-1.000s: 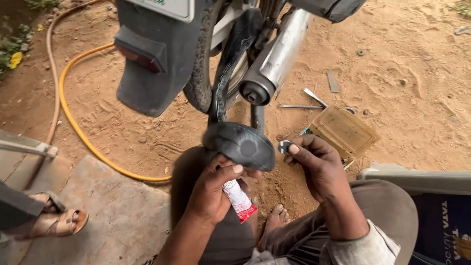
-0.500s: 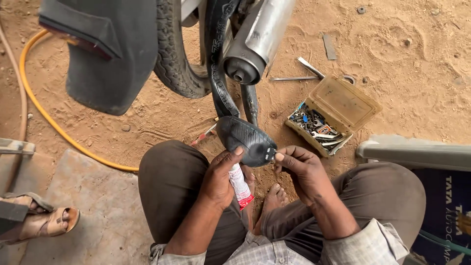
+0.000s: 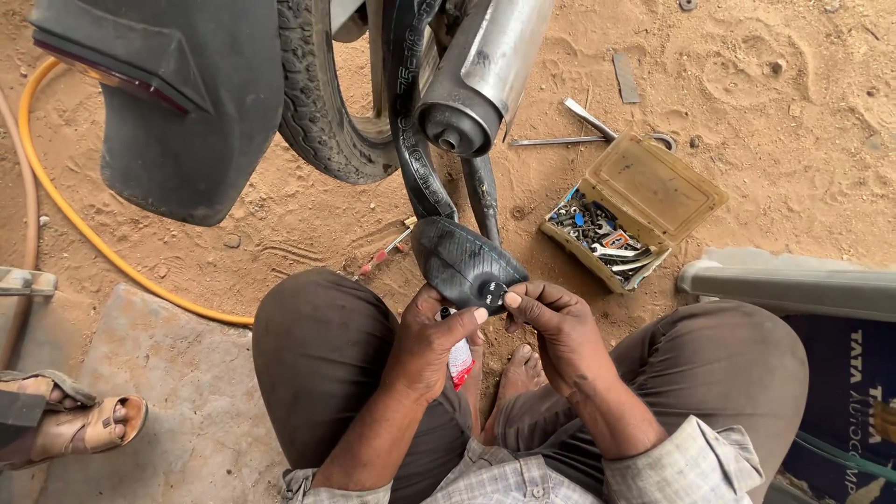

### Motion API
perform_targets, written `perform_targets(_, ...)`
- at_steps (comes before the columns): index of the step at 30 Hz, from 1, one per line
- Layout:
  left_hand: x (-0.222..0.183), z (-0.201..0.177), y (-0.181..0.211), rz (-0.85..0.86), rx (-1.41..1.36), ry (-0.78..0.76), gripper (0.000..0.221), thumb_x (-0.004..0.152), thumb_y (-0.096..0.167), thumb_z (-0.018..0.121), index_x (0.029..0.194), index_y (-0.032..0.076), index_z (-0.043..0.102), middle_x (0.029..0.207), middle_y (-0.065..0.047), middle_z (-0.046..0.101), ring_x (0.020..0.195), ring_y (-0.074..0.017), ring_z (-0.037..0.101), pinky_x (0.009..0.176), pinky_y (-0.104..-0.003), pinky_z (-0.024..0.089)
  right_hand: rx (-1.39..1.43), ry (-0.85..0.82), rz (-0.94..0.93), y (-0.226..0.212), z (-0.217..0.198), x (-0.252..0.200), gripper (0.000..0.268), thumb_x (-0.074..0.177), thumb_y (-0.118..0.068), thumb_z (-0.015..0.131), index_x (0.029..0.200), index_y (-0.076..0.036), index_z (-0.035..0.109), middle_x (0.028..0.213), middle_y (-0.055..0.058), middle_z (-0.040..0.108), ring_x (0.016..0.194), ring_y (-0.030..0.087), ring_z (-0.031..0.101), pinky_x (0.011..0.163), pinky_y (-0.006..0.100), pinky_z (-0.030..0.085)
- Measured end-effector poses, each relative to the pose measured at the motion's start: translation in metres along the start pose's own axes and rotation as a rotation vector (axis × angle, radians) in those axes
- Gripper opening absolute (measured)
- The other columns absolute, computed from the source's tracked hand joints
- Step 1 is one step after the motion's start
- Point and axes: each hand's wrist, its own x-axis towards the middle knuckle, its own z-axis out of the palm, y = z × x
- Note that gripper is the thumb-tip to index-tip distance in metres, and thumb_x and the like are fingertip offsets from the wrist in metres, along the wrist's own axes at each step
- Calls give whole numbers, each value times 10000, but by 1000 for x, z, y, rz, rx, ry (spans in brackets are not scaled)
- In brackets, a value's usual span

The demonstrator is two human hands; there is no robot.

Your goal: Patching a hole in a motorcycle tire inner tube by filing the surface and applying adhesive and a patch.

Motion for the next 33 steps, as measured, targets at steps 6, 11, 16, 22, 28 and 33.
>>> perform_targets(6,0,1,-2,-7,33,3,292,805,53,778,1065,41,647,922,-44,691,729,-112,641,649,-277,558,-11,4,8,0,5,-1,136,912,-73,726,980,44,742,884,62,706,782,138,598,736,282,489)
perform_targets(11,1,0,-5,13,36,-30,286,829,67,790,1074,34,646,904,-47,682,733,-111,635,659,-273,549,-17,12,5,3,4,1,136,909,-79,730,978,38,743,884,56,705,780,137,598,732,282,490)
perform_targets(16,2,-5,-9,-13,-1,-42,289,813,89,790,1052,25,641,894,-60,682,718,-133,639,663,-293,552,-43,33,-19,6,4,4,133,910,-89,737,957,35,740,869,59,700,764,144,600,725,291,492)
perform_targets(22,2,-4,-5,-33,-89,-59,262,812,96,732,1032,16,613,893,-69,653,718,-154,641,685,-320,555,-75,77,-36,5,6,4,121,895,-92,748,935,22,741,845,59,697,747,145,605,709,297,494)
perform_targets(28,1,-3,0,-76,-152,-80,296,828,174,730,1033,-4,613,861,-86,652,702,-166,641,687,-320,545,-114,126,-70,4,12,2,135,887,-112,769,921,16,740,808,48,701,717,131,605,674,284,486)
perform_targets(33,0,-3,2,-104,-191,-74,318,847,224,738,1025,-12,620,833,-99,661,689,-172,647,672,-321,544,-126,148,-83,7,13,2,135,883,-117,772,917,9,736,812,45,706,711,126,610,670,273,490)
